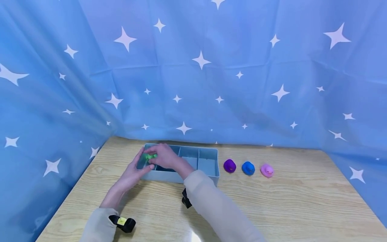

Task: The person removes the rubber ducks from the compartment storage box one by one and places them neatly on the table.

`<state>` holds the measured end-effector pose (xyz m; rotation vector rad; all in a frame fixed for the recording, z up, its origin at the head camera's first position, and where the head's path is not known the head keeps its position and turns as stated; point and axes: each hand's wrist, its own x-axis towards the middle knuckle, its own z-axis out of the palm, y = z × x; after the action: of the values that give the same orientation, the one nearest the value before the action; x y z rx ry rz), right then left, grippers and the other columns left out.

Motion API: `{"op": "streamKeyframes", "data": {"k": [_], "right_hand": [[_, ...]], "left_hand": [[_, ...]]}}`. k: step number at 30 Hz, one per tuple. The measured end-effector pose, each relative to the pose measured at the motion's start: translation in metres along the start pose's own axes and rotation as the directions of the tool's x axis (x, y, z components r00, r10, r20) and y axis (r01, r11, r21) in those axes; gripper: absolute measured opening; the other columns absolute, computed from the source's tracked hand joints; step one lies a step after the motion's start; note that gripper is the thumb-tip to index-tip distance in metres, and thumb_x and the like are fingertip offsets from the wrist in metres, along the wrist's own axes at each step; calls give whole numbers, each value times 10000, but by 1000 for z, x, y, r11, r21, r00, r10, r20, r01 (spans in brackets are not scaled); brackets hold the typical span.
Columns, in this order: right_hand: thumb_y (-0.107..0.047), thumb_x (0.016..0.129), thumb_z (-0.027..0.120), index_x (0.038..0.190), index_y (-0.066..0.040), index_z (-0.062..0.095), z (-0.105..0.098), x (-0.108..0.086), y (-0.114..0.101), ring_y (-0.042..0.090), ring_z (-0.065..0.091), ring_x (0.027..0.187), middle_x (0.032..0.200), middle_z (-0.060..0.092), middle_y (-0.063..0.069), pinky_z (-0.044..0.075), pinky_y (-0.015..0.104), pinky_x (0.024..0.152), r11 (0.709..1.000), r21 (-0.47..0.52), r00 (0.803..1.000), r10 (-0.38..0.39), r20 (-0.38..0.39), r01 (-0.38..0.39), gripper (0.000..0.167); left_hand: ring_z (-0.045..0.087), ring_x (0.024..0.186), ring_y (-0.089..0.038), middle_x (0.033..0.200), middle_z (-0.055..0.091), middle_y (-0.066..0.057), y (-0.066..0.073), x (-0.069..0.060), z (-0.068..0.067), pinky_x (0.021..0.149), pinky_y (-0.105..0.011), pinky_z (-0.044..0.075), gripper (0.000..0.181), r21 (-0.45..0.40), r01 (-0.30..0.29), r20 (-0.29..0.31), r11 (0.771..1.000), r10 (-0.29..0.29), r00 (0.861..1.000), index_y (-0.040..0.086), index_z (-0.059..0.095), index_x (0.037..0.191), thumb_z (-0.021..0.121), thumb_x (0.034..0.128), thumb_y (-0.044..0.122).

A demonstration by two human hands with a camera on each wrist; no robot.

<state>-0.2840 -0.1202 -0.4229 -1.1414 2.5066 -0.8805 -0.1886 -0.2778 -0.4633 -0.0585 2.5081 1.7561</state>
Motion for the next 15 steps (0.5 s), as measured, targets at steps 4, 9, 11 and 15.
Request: {"op": "streamKeyframes", "data": {"k": [4, 9, 11, 15], "right_hand": [[-131, 976, 726, 1385, -159, 669, 3, 4, 3, 135, 647, 1153, 1296, 704, -2, 522, 224, 897, 1000, 4, 1000, -7, -21, 7, 414], [-111, 965, 732, 1357, -156, 691, 5, 7, 6, 119, 662, 1117, 1262, 720, -8, 517, 201, 832, 1000, 1, 999, 5, -36, -5, 396], [-105, 966, 728, 1346, -145, 697, 5, 8, 6, 123, 660, 1135, 1263, 719, -6, 517, 205, 847, 1000, -9, 999, 2, -36, -3, 384], [-120, 970, 728, 1327, -123, 706, 7, 10, 6, 114, 663, 1111, 1263, 718, -10, 511, 196, 851, 998, -54, 1000, -12, -27, 11, 359]], "left_hand": [[371, 1420, -491, 1684, 35, -262, -1, 0, -1, 1157, -649, 266, 946, 19, 3, -2, 1000, -3, 1000, 194, -34, 1664, 646, 1026, 352], [256, 1477, -492, 1695, 1, -233, 0, 1, -2, 1172, -663, 205, 934, 25, 16, 8, 1000, -16, 1000, 207, -40, 1664, 636, 1032, 335], [271, 1469, -497, 1693, 1, -240, -1, 1, -2, 1170, -669, 203, 936, 27, 17, 9, 999, -18, 1000, 204, -45, 1663, 636, 1033, 325], [377, 1420, -486, 1686, 17, -259, 0, 0, -1, 1168, -659, 228, 955, 13, 19, 13, 1000, -19, 1000, 196, -51, 1662, 648, 1026, 334]]}}
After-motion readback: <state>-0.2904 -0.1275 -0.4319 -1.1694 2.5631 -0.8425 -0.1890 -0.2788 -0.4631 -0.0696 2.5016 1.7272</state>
